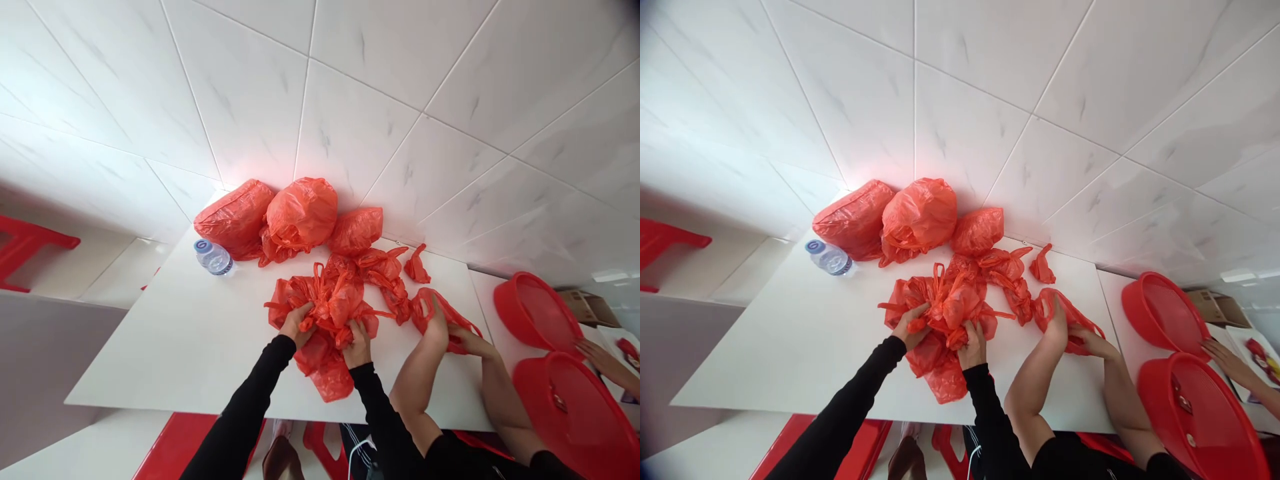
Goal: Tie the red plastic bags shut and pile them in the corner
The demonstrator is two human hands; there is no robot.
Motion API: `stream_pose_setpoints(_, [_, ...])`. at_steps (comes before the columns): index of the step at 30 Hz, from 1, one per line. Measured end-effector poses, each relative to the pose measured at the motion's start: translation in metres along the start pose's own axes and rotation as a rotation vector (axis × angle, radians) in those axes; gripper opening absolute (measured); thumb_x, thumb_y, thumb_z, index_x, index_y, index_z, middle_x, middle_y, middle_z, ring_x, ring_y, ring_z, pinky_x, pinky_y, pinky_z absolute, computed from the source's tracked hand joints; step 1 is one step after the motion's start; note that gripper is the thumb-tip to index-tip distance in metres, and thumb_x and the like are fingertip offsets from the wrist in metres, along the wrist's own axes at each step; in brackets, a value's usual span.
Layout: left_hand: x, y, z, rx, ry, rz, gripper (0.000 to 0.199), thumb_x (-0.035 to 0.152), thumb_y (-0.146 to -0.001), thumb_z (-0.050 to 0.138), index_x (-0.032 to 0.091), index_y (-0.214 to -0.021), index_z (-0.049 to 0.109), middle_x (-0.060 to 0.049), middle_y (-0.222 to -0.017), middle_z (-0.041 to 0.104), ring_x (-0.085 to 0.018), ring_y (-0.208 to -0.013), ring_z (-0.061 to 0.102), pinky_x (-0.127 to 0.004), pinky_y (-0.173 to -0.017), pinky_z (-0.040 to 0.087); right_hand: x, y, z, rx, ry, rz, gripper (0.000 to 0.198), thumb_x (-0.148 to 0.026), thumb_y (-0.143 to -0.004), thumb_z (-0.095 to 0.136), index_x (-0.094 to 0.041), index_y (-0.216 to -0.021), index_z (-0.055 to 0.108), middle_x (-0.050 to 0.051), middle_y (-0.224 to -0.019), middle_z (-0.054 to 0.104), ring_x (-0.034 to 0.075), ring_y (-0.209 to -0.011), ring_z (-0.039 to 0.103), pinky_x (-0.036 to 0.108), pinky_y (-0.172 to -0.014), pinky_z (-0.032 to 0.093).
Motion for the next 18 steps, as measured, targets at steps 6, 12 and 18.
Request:
stream_pose_setpoints(6, [0.029,0.052,-0.014,0.066,0.261,0.057,0.030,0.033,-0.087,0.064,0.014,-0.111,0.065,-0.010,-0.101,0.072,-0.024,-0.095,0.068,-0.035,-0.086,0.053,-0.046,0.019,-0.018,-0.003,-0.062,-0.097,0.025,-0.032,-0.089,0.056,-0.018,-0.107,0.065,0.012,-0.108,0.064,0.028,-0.104,0.061,0.045,-0.092,0.051])
stream_pose_setpoints(12, [0.073,0.151,-0.072,0.265,0.351,0.046,0.034,0.041,-0.088,0.060,0.015,-0.109,0.064,-0.010,-0.103,0.071,-0.024,-0.092,0.067,-0.033,-0.084,0.052,-0.125,0.055,-0.032,-0.029,-0.174,-0.208,0.025,-0.036,-0.088,0.058,-0.018,-0.104,0.067,0.015,-0.105,0.064,0.035,-0.104,0.060,0.050,-0.086,0.053])
stream_pose_setpoints(18, [0.096,0.326,-0.164,0.525,0.312,-0.007,0.032,0.045,-0.086,0.059,0.015,-0.096,0.066,-0.009,-0.091,0.071,-0.024,-0.084,0.066,-0.032,-0.075,0.053,-0.260,0.155,-0.009,-0.036,-0.066,-0.553,0.033,-0.044,-0.097,0.047,-0.021,-0.114,0.063,0.017,-0.115,0.064,0.036,-0.107,0.061,0.048,-0.077,0.058])
Point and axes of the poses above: each hand's wrist, its own y-axis away from the middle knuckle, its own z-axis out of the palm, x = y × z, the point moved 9 cm from there along -y, towards the middle knuckle
